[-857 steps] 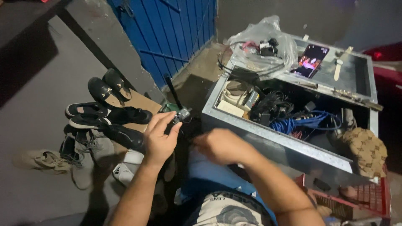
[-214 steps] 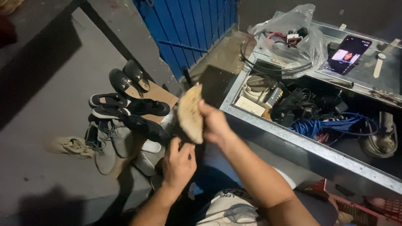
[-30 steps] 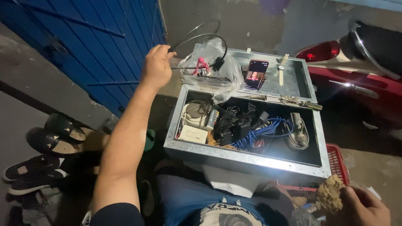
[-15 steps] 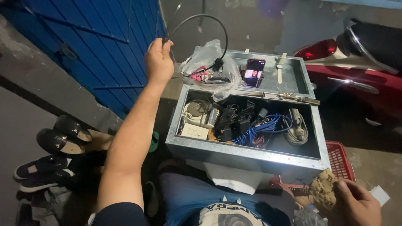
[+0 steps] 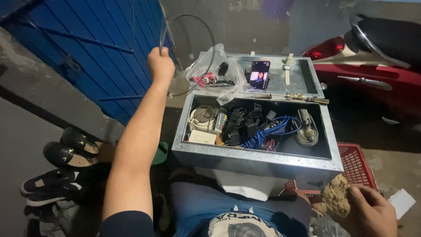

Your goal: Cleaning and organizing electronic components like chargers and cables from a storage box using a cloth.

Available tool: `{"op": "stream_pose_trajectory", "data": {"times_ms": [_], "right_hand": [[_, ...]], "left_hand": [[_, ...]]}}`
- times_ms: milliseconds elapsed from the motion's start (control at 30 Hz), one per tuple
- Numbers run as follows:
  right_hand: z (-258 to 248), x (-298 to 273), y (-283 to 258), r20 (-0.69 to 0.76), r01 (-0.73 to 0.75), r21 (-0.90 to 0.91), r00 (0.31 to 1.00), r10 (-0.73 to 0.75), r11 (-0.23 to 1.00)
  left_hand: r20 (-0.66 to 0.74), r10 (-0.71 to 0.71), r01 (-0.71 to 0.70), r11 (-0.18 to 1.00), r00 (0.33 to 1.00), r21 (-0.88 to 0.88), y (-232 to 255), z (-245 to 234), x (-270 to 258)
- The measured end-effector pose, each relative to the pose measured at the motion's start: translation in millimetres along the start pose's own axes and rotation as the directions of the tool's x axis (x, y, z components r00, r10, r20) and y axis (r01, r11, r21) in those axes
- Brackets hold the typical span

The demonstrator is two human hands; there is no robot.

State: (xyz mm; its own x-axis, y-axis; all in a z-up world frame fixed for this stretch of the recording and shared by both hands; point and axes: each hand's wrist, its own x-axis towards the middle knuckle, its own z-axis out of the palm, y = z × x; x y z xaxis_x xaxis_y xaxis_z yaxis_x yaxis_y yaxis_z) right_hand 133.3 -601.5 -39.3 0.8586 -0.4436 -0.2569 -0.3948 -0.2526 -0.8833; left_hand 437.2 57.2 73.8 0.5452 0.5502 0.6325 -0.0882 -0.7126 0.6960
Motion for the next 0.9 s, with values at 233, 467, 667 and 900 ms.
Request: {"op": "stream_pose_trajectory", "data": {"times_ms": [233, 467, 667, 900], "right_hand": [[-6, -1, 5, 0.001, -0.012, 0.079, 1.000, 0.012, 0.997], [-1, -2, -4, 0.011, 0.019, -0.039, 1.000, -0.019, 0.999], [18, -22, -45, 0.058, -0.092, 0.273, 0.995, 0.079, 0.958], [137, 36, -38, 0.315, -0.063, 0.755, 0.908, -0.277, 0.652]], "left_hand": [[-0.027, -0.285, 0.280, 0.951, 0.958, -0.129, -16, -14, 2], [-0.160, -0.206, 0.191, 0.976, 0.965, -0.104, -7, -52, 19], [-0.092, -0.315, 0.255, 0.880, 0.945, -0.400, -1, -113, 27], [0.214, -0.342, 0.328, 0.323, 0.915, -0.888, 5, -222, -32]]}}
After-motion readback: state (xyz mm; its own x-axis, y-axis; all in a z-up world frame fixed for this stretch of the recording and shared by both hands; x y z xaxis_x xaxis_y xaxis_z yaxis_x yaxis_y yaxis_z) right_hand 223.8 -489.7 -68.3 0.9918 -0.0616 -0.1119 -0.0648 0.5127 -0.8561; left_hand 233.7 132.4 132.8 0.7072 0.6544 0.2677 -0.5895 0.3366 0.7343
